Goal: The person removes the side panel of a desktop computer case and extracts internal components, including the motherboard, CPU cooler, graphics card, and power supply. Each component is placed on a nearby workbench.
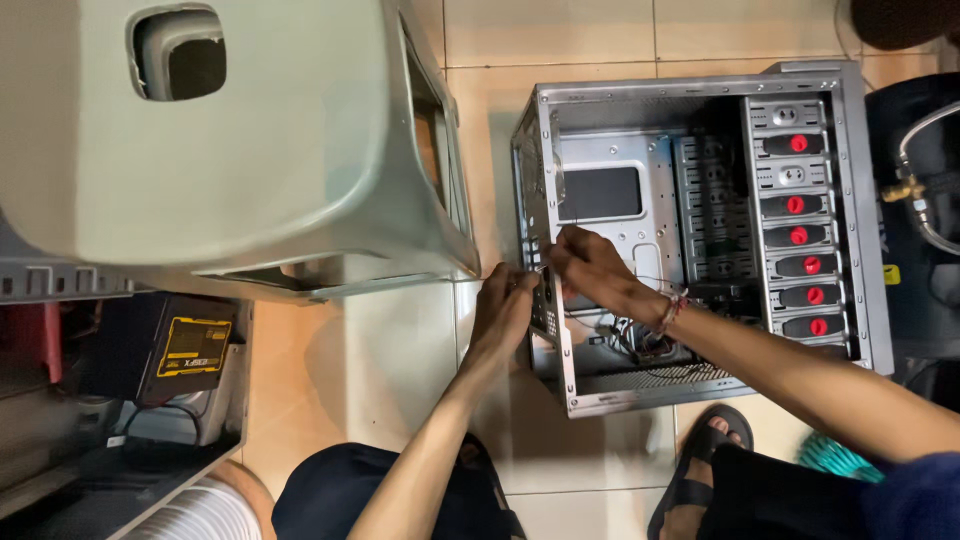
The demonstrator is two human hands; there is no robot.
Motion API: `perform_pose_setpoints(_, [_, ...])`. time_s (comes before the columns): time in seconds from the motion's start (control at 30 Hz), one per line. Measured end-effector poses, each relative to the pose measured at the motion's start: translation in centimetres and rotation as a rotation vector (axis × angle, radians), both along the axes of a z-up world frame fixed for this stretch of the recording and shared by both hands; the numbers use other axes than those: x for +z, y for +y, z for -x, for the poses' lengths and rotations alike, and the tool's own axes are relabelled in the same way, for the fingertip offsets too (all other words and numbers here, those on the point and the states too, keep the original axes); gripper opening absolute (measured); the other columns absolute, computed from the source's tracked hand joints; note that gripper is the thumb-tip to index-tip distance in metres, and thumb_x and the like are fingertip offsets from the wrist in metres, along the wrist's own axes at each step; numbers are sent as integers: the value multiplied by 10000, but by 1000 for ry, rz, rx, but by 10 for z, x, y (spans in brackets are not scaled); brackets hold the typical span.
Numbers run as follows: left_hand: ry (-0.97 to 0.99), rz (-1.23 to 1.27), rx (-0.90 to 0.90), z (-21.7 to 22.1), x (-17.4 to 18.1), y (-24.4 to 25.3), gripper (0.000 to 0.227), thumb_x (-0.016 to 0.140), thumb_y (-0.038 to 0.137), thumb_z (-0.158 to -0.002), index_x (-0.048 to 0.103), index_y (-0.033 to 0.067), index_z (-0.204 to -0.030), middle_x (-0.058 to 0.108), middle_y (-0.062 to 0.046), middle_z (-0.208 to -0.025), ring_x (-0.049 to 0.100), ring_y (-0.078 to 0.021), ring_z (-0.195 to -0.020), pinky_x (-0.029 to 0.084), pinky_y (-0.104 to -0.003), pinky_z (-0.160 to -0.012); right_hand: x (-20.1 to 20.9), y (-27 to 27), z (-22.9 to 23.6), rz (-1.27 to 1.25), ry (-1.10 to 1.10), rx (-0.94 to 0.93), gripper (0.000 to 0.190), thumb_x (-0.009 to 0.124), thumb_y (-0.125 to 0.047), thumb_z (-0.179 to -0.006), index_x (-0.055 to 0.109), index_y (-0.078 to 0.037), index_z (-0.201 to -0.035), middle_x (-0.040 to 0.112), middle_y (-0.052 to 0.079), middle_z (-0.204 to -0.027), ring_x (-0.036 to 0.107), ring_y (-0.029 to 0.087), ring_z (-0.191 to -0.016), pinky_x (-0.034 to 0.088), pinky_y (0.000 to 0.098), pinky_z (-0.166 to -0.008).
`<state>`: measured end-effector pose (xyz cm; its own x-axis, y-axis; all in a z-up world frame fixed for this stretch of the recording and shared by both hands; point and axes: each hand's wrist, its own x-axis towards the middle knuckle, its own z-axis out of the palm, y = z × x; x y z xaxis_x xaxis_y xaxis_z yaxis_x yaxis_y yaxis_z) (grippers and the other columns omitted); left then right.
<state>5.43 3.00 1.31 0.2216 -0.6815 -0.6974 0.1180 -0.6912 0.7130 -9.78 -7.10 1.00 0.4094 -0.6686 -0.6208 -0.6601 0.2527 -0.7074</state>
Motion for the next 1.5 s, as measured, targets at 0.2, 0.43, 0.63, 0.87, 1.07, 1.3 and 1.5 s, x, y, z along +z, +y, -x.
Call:
perform_pose_setpoints(0.2, [-101,39,-51,-12,-9,-1,355,531,416,-979,699,106,-1015,703,-184,-949,698,-334,-1016,532,-449,-881,33,18,8,-34,-28,-110,488,552,-468,-1019,676,-26,-853,698,187,-620,742,286,-551,604,379,-629])
perform_pose_setpoints(0.43, [-89,134,20,-4,29,-11,432,515,454,-1055,660,52,-996,671,-177,-955,645,-314,-1024,503,-438,-886,85,28,15,120,-117,-269,229,703,-114,-832,550,-36,-680,507,128,-431,577,204,-329,437,246,-399])
perform_pose_setpoints(0.63, [-107,290,99,0,34,-31,427,458,442,-1102,665,72,-1048,675,-137,-943,649,-301,-1042,525,-477,-966,124,28,43,237,-231,-399,255,680,-41,-844,524,-70,-643,433,24,-489,457,122,-433,331,260,-443])
perform_pose_setpoints(0.87, [-243,318,204,8,48,-53,452,527,441,-1110,508,105,-810,548,-72,-728,558,-229,-808,461,-380,-771,161,22,76,241,-337,-574,242,686,-37,-848,540,-102,-667,482,-4,-516,475,75,-461,358,204,-474])
perform_pose_setpoints(1.07, [-478,531,148,29,77,-66,445,538,470,-1115,452,142,-827,490,-83,-619,586,-258,-675,485,-411,-724,184,14,107,230,-374,-660,272,679,-22,-821,513,-103,-621,437,27,-473,414,71,-394,309,201,-420])
perform_pose_setpoints(1.3, [-602,813,184,42,111,-73,392,503,365,-1147,445,139,-833,500,-148,-597,553,-308,-556,494,-428,-618,218,11,123,176,-398,-735,200,677,-91,-867,579,-126,-697,571,30,-543,521,62,-443,402,209,-480])
perform_pose_setpoints(1.5, [-583,919,138,59,136,-81,380,534,333,-1135,548,170,-791,696,-12,-629,546,-200,-465,513,-344,-570,232,13,138,164,-424,-775,141,693,-103,-893,646,-99,-761,657,67,-612,618,102,-500,493,242,-536])
